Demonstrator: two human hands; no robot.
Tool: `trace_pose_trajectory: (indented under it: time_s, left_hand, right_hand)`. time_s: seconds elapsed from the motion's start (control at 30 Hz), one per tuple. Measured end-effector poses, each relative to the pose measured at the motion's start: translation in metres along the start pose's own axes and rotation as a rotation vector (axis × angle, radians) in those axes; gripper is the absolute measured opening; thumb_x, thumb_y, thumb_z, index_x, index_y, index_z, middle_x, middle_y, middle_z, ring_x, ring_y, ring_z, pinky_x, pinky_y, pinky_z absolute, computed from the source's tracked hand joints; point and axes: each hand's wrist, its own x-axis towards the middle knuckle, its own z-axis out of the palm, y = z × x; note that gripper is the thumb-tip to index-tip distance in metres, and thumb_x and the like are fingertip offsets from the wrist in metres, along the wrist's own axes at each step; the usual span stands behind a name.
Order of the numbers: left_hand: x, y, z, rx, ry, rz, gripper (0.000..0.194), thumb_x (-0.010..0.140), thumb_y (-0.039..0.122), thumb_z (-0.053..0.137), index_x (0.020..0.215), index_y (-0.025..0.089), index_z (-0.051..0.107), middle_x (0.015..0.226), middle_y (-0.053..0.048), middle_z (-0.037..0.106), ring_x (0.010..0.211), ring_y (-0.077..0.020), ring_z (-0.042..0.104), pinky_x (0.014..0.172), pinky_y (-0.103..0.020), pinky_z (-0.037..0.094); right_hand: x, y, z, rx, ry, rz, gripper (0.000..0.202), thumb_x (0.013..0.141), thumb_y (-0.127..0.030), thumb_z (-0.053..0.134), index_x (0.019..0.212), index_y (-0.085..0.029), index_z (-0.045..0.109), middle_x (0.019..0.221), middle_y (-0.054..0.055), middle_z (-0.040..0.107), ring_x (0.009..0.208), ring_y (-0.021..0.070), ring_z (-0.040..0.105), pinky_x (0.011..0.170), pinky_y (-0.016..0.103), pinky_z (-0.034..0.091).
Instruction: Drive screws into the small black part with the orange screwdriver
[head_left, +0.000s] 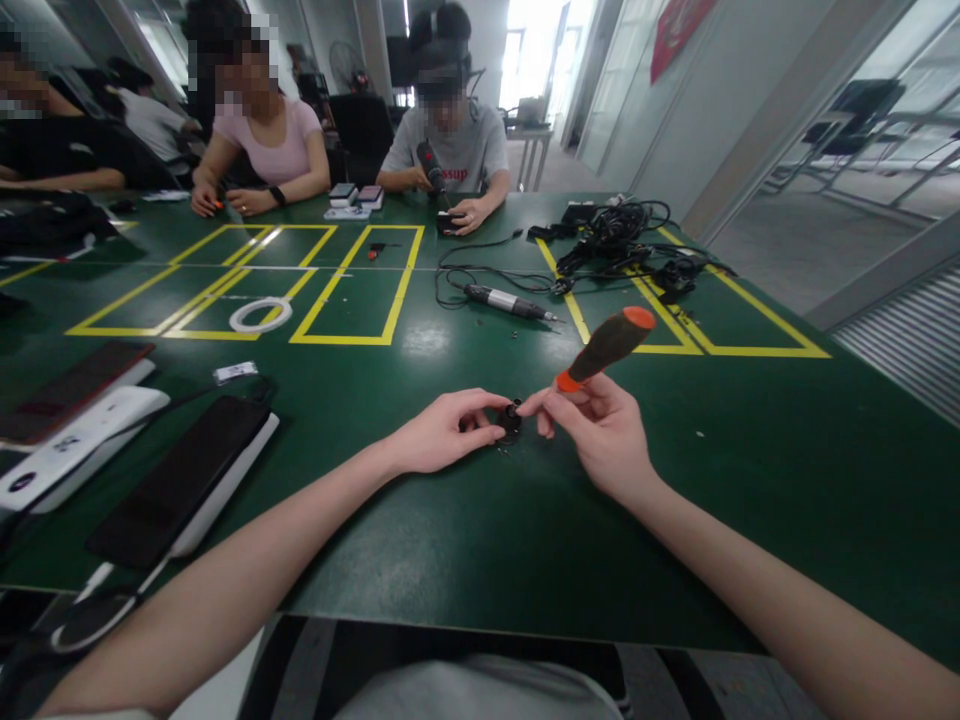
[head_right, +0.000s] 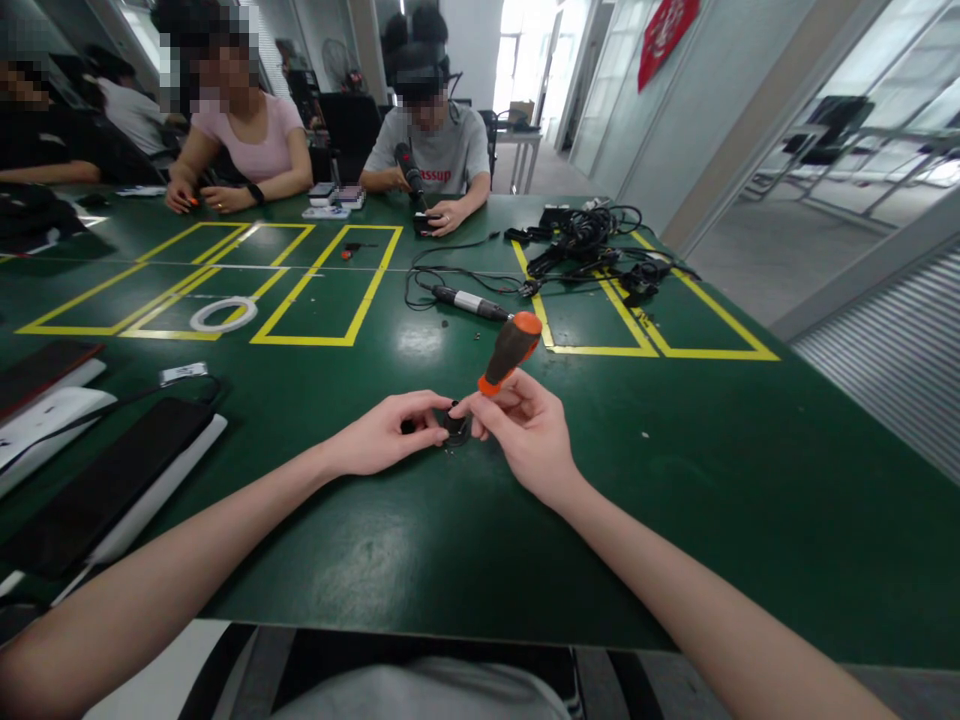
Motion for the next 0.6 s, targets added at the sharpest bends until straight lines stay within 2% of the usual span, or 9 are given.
trace_pose_trajectory:
  time_s: [0.13, 0.3, 0.43, 0.6]
  left_hand:
    - [-0.0001, -0.0009, -0.0002, 0.006, -0.002, -0.001, 0.035, 0.096, 0.026, 0.065, 0.128, 0.013, 0.066, 0.094, -0.005, 0.073, 0.080, -0.0146, 0.066, 0.073, -0.026, 0.049]
    - [-0.0006, -0.0020, 0.0001, 0.015, -0.004, -0.010, 0.035, 0.096, 0.028, 0.066, 0.128, 0.014, 0.066, 0.092, -0.004, 0.073, 0.078, -0.0142, 0.066, 0.074, -0.026, 0.050]
    - [-0.0005, -0.0021, 0.0003, 0.007, 0.004, -0.004, 0.037, 0.096, 0.028, 0.066, 0.130, 0.013, 0.065, 0.092, -0.004, 0.073, 0.078, -0.0141, 0.065, 0.073, -0.026, 0.050]
    - [-0.0005, -0.0019, 0.0000, 0.013, 0.006, 0.016, 0.034, 0.096, 0.026, 0.065, 0.128, 0.014, 0.067, 0.097, -0.005, 0.073, 0.081, -0.0148, 0.067, 0.074, -0.026, 0.050]
  right_hand:
    - [0.0008, -0.0025, -0.0010, -0.052, -0.036, -0.018, 0.035, 0.087, -0.053, 0.079, 0.082, -0.020, 0.070, 0.081, 0.004, 0.074, 0.054, 0.0117, 0.059, 0.052, 0.028, 0.054]
    - [-0.0021, 0.0004, 0.0010, 0.020, -0.058, -0.007, 0.031, 0.089, -0.050, 0.077, 0.097, -0.021, 0.070, 0.077, 0.002, 0.075, 0.054, 0.0121, 0.063, 0.053, 0.027, 0.056]
    - [-0.0027, 0.0028, 0.0005, 0.022, -0.002, 0.010, 0.027, 0.086, -0.042, 0.082, 0.085, -0.021, 0.065, 0.074, 0.002, 0.075, 0.053, 0.0118, 0.063, 0.051, 0.025, 0.056]
    - [-0.0006, -0.0012, -0.0010, -0.054, -0.025, -0.011, 0.027, 0.086, -0.044, 0.081, 0.080, -0.020, 0.072, 0.079, 0.003, 0.072, 0.054, 0.0110, 0.061, 0.049, 0.026, 0.055]
